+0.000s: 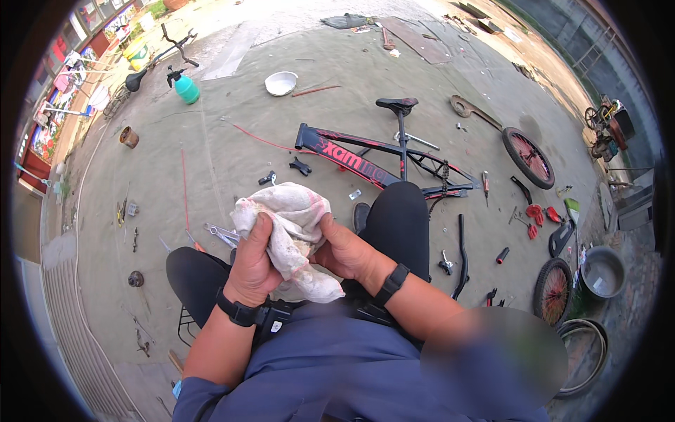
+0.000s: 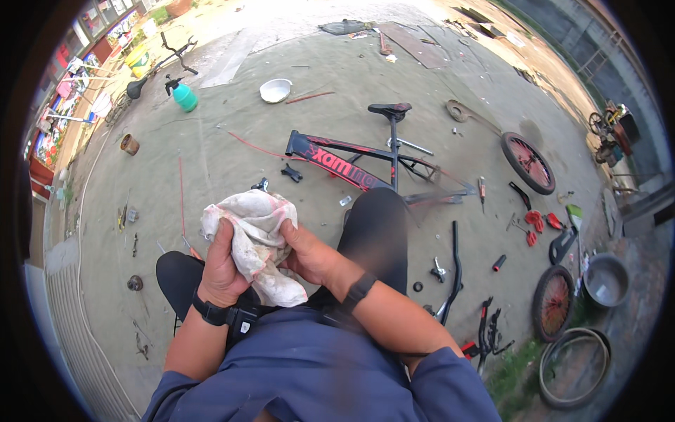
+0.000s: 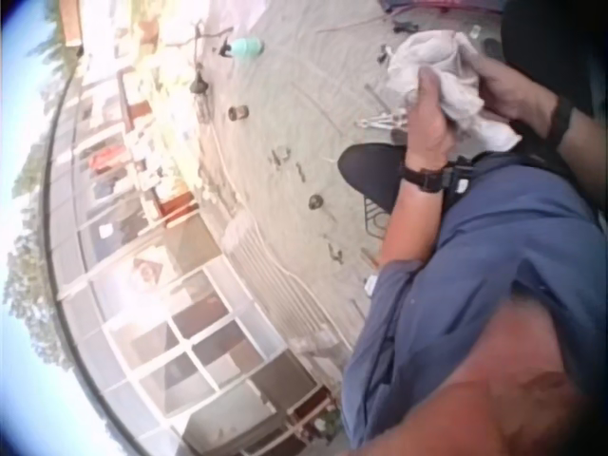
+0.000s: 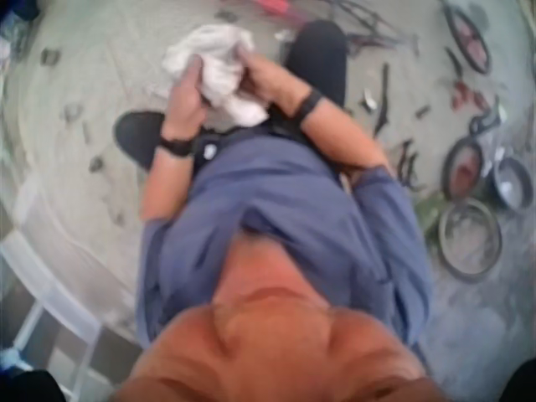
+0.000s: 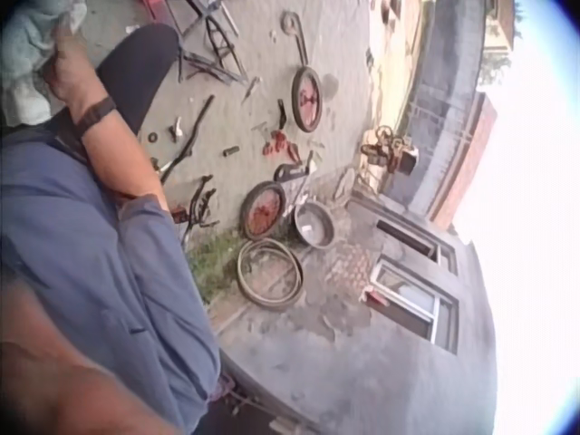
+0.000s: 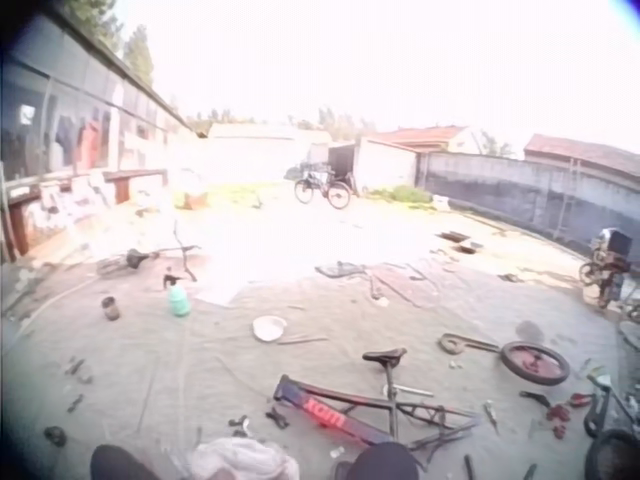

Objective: The person assembles a bicycle handlebar by attaching a shifter and brake lever, tightening the clamp with a screwdriver, and wiping the handlebar with a cloth. The person then places the handlebar aside.

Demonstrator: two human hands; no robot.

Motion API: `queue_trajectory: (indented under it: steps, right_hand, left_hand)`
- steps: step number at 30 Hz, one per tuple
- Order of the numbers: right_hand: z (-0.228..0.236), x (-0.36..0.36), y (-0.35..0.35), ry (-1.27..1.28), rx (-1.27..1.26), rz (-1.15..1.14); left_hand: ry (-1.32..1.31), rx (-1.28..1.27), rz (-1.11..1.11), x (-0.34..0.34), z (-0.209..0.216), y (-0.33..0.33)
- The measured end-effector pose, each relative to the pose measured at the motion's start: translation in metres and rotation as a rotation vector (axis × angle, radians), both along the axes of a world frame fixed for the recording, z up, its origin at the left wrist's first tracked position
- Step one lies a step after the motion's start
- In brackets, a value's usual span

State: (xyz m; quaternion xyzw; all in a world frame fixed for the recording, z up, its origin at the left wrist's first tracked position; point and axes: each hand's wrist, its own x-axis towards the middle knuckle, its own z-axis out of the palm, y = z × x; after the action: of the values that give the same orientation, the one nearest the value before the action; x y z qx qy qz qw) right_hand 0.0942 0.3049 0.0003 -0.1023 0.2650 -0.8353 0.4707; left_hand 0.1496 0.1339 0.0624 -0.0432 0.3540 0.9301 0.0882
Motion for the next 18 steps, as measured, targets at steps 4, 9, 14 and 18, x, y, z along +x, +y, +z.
queue_trajectory:
  steps: [4,9,14,18]
  right_hand:
    - [0.006,0.000,-0.001,-0.106,0.148,-0.275]
    - [0.024,-0.014,0.010,-0.108,0.179,-0.568]
    - [0.026,-0.018,0.011,-0.110,0.274,-0.505]
    - [0.028,-0.002,0.001,-0.058,0.553,-0.292]
  left_hand:
    - [-0.080,-0.297,0.001,0.004,-0.018,0.020]
    - [-0.101,-0.470,0.013,0.004,-0.030,0.006]
    - [-0.009,-0.549,0.038,0.013,-0.032,0.008]
    - [0.162,-0.607,-0.094,0.013,-0.037,0.012]
